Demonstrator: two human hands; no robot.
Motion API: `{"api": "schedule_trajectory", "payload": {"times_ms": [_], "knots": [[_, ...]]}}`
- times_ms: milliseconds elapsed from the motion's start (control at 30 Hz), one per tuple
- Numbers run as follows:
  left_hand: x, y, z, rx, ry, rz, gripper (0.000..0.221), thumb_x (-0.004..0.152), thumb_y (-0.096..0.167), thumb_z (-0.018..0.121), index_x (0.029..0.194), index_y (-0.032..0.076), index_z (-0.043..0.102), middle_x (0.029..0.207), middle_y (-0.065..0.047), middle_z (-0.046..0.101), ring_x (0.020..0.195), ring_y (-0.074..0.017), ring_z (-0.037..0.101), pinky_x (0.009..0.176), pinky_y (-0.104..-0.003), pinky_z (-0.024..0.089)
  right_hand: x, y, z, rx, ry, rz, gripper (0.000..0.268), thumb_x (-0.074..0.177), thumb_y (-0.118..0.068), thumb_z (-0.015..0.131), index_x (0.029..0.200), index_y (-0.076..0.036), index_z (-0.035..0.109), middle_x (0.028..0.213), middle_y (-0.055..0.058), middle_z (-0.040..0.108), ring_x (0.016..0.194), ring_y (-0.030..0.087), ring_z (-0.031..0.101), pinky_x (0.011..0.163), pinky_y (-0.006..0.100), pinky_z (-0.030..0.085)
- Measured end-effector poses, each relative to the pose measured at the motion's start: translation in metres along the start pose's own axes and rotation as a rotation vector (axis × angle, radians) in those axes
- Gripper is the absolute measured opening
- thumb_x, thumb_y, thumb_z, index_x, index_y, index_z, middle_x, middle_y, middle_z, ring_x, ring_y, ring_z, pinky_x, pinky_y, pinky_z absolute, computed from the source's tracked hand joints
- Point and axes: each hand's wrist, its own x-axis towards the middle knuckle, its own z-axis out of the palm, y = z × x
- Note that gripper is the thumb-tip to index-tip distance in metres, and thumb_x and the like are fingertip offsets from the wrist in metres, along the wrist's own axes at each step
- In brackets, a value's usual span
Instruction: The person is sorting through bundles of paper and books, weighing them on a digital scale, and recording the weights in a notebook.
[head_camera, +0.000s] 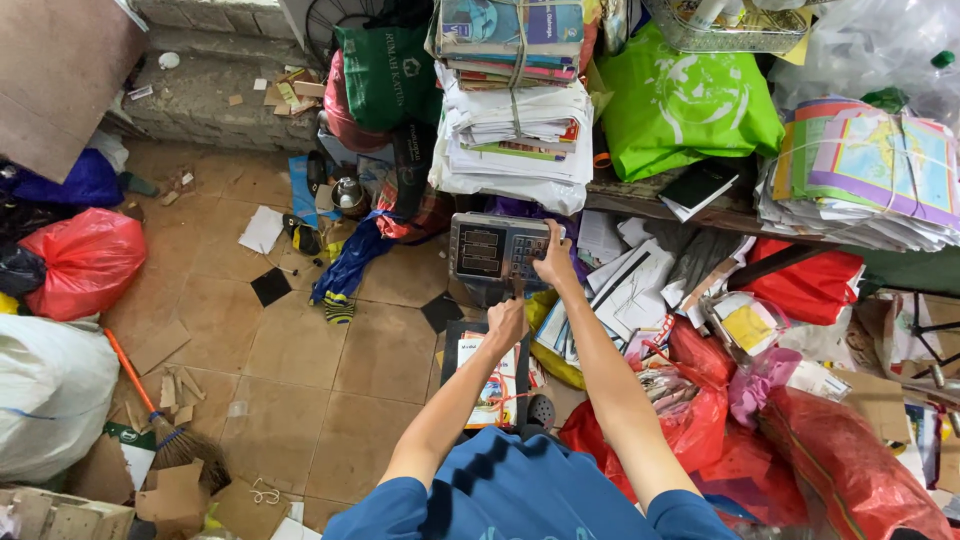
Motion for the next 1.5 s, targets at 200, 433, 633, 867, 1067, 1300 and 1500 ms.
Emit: {"api": "schedule_trajectory", "payload": {"times_ms": [200, 433, 633, 867, 1067, 1300, 1500], "knots": [[-0.01, 0.014, -0.021, -0.09, -0.004, -0.059, 0.104, 0.084, 0.023, 0.067, 0.161, -0.009, 0.004, 0.074, -0.023, 0.073, 0.066, -0.0408, 0.072, 0.062, -0.05, 0.058, 0.002, 0.007, 0.003, 0.002, 0.018, -0.031, 0.106, 0.075, -0.008, 0.083, 0.155, -0.033, 0.018, 0.134, 0.036, 0.042, 0.115, 0.054, 0.055, 0.099, 0.053, 0.053], [-0.013, 0.013, -0.043, -0.066, -0.122, -0.069, 0.113, 0.081, 0.022, 0.073, 0.163, -0.005, 0.0, 0.074, -0.024, 0.072, 0.061, -0.0395, 0.07, 0.057, -0.048, 0.059, -0.004, -0.025, -0.017, -0.021, -0.131, 0.186, 0.103, 0.082, -0.002, 0.073, 0.156, -0.04, 0.012, 0.149, 0.034, 0.026, 0.093, 0.05, 0.067, 0.077, 0.053, 0.062], [-0.009, 0.013, -0.053, -0.079, 0.003, -0.043, 0.109, 0.082, 0.024, 0.073, 0.164, 0.004, 0.003, 0.085, -0.022, 0.074, 0.068, -0.0393, 0.073, 0.062, -0.05, 0.059, -0.011, -0.001, 0.006, 0.007, 0.023, 0.017, 0.108, 0.079, -0.006, 0.08, 0.159, -0.038, 0.015, 0.137, 0.034, 0.039, 0.103, 0.052, 0.063, 0.088, 0.053, 0.058], [0.01, 0.006, -0.034, -0.07, -0.055, -0.043, 0.113, 0.082, 0.017, 0.07, 0.168, 0.011, -0.002, 0.086, -0.023, 0.074, 0.076, -0.0422, 0.073, 0.069, -0.053, 0.059, -0.008, 0.008, 0.005, 0.053, 0.095, -0.057, 0.109, 0.076, -0.004, 0.077, 0.16, -0.035, 0.016, 0.132, 0.035, 0.046, 0.112, 0.054, 0.061, 0.097, 0.051, 0.054], [0.001, 0.013, -0.046, -0.1, -0.116, -0.101, 0.116, 0.082, 0.021, 0.071, 0.166, 0.006, -0.008, 0.085, -0.024, 0.074, 0.075, -0.0443, 0.073, 0.069, -0.054, 0.059, -0.023, -0.004, 0.003, -0.024, 0.122, -0.076, 0.106, 0.075, -0.006, 0.077, 0.16, -0.032, 0.019, 0.13, 0.038, 0.045, 0.115, 0.056, 0.055, 0.099, 0.054, 0.051], [0.013, -0.007, -0.012, -0.107, -0.046, -0.064, 0.106, 0.084, 0.024, 0.07, 0.165, 0.016, 0.001, 0.089, -0.024, 0.074, 0.077, -0.0439, 0.073, 0.069, -0.055, 0.059, -0.073, -0.003, 0.038, -0.365, 0.318, -0.109, 0.081, 0.083, -0.016, 0.07, 0.156, -0.027, 0.036, 0.136, 0.024, 0.052, 0.118, 0.045, 0.059, 0.094, 0.052, 0.053], [0.009, -0.006, -0.029, -0.074, -0.11, -0.079, 0.107, 0.088, 0.021, 0.065, 0.168, 0.022, -0.005, 0.094, -0.025, 0.075, 0.081, -0.0438, 0.073, 0.073, -0.054, 0.059, -0.078, -0.016, 0.031, -0.382, 0.063, 0.072, 0.088, 0.086, -0.022, 0.062, 0.165, -0.031, 0.025, 0.133, 0.024, 0.061, 0.109, 0.042, 0.066, 0.083, 0.05, 0.058]]}}
